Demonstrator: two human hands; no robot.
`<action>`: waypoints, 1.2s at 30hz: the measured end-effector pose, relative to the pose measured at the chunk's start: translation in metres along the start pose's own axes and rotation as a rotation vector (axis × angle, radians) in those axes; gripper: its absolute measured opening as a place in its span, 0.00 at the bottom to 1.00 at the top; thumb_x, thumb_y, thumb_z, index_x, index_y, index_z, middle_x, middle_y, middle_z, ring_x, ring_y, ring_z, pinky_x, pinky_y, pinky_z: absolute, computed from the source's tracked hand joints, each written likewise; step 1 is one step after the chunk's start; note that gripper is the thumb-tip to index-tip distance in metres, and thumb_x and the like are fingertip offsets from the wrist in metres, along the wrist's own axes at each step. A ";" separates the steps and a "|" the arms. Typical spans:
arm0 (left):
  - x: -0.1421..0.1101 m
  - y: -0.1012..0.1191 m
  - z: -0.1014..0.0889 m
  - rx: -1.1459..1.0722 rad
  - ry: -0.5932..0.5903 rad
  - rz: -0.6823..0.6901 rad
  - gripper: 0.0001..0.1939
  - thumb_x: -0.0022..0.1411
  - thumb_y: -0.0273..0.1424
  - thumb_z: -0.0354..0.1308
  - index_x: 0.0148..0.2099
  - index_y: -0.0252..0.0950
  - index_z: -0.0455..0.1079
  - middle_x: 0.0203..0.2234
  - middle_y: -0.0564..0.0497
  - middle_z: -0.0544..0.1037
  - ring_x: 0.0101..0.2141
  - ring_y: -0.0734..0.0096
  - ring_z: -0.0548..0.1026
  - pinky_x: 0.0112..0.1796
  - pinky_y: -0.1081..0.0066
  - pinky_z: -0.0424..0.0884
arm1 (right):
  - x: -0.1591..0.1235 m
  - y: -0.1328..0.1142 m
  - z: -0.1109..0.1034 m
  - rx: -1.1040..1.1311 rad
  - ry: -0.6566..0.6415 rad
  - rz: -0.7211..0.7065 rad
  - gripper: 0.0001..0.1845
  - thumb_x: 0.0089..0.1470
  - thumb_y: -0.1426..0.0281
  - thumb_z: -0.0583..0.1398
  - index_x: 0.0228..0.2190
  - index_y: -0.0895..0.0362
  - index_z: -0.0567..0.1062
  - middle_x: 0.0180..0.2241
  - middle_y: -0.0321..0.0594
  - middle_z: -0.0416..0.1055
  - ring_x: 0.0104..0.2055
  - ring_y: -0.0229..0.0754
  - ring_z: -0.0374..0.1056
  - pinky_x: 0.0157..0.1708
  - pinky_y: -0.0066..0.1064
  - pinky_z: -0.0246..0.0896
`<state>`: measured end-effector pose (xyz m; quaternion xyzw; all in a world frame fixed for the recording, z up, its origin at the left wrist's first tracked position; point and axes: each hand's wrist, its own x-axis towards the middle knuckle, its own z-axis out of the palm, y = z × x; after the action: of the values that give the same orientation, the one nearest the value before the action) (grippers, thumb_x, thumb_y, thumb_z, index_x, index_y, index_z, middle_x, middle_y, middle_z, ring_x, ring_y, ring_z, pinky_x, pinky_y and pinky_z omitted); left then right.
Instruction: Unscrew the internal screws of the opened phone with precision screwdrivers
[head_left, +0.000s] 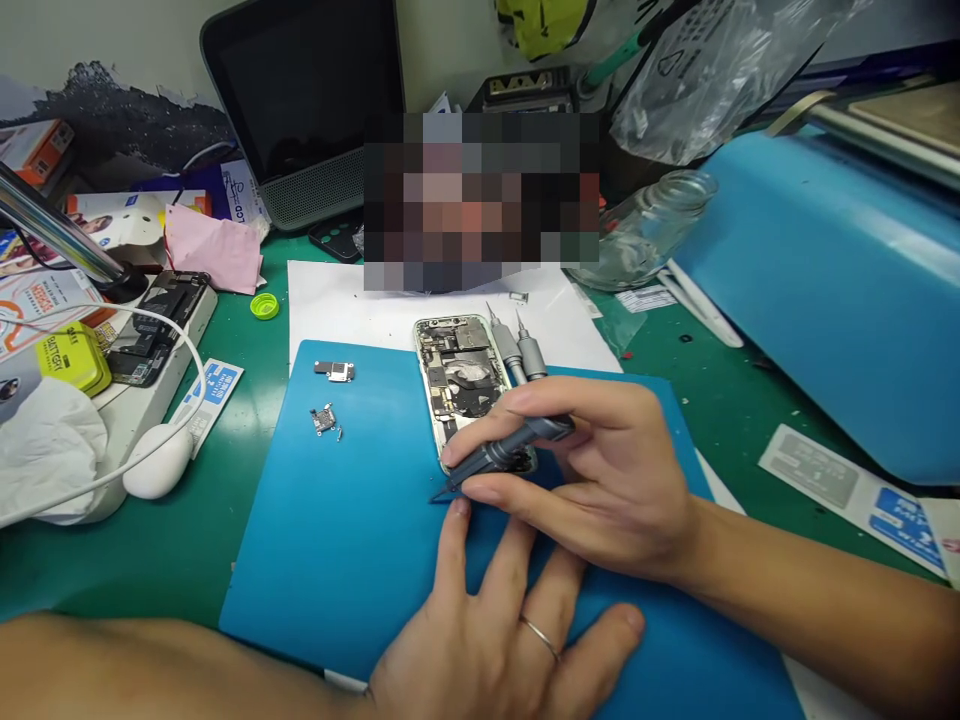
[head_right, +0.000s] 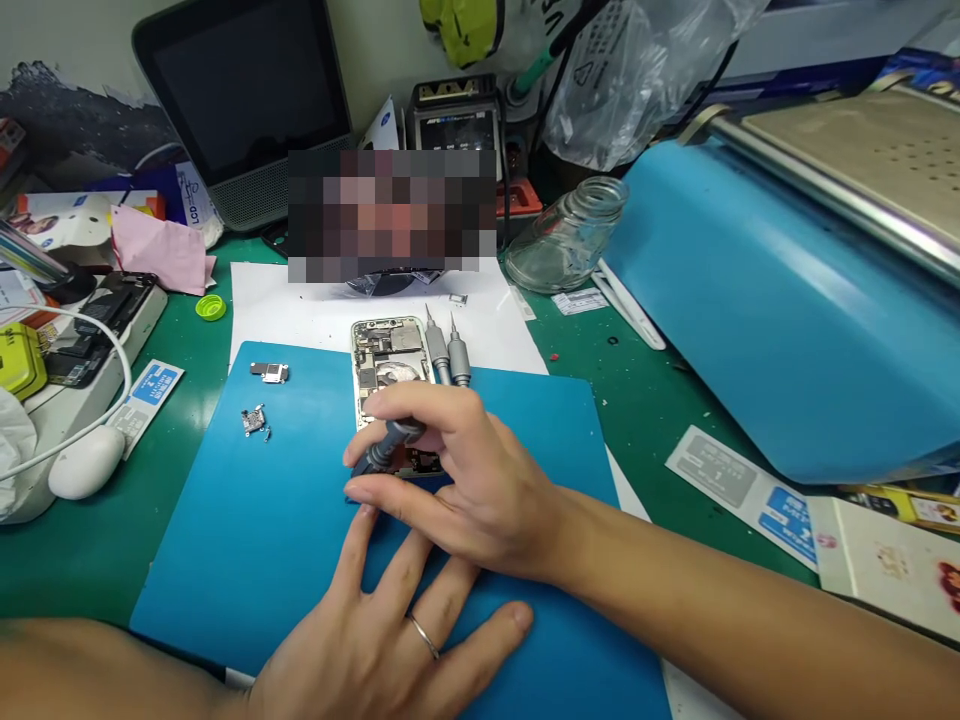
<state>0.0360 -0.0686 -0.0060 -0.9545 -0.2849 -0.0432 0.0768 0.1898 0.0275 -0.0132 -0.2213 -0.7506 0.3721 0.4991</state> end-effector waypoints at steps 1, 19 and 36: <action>0.000 0.000 -0.001 -0.009 -0.017 -0.004 0.32 0.71 0.56 0.44 0.70 0.52 0.62 0.64 0.49 0.71 0.59 0.50 0.71 0.53 0.50 0.70 | 0.000 0.000 0.001 -0.004 -0.013 0.008 0.31 0.56 0.80 0.67 0.56 0.47 0.66 0.38 0.36 0.77 0.37 0.38 0.80 0.35 0.25 0.80; 0.000 0.001 -0.002 -0.063 -0.120 -0.061 0.33 0.69 0.59 0.48 0.72 0.59 0.57 0.69 0.54 0.63 0.62 0.49 0.62 0.53 0.43 0.72 | -0.003 0.002 -0.001 -0.081 -0.021 0.056 0.27 0.58 0.78 0.65 0.54 0.47 0.64 0.38 0.34 0.77 0.38 0.37 0.80 0.36 0.25 0.80; 0.004 -0.003 -0.006 -0.078 -0.137 -0.028 0.34 0.67 0.59 0.50 0.71 0.59 0.58 0.71 0.51 0.59 0.64 0.46 0.60 0.51 0.42 0.71 | 0.000 0.002 -0.007 -0.168 -0.020 0.028 0.25 0.58 0.75 0.66 0.54 0.49 0.66 0.35 0.36 0.76 0.34 0.38 0.79 0.29 0.24 0.78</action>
<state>0.0369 -0.0649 0.0009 -0.9535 -0.3007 0.0099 0.0193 0.1962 0.0317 -0.0131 -0.2692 -0.7810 0.3169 0.4661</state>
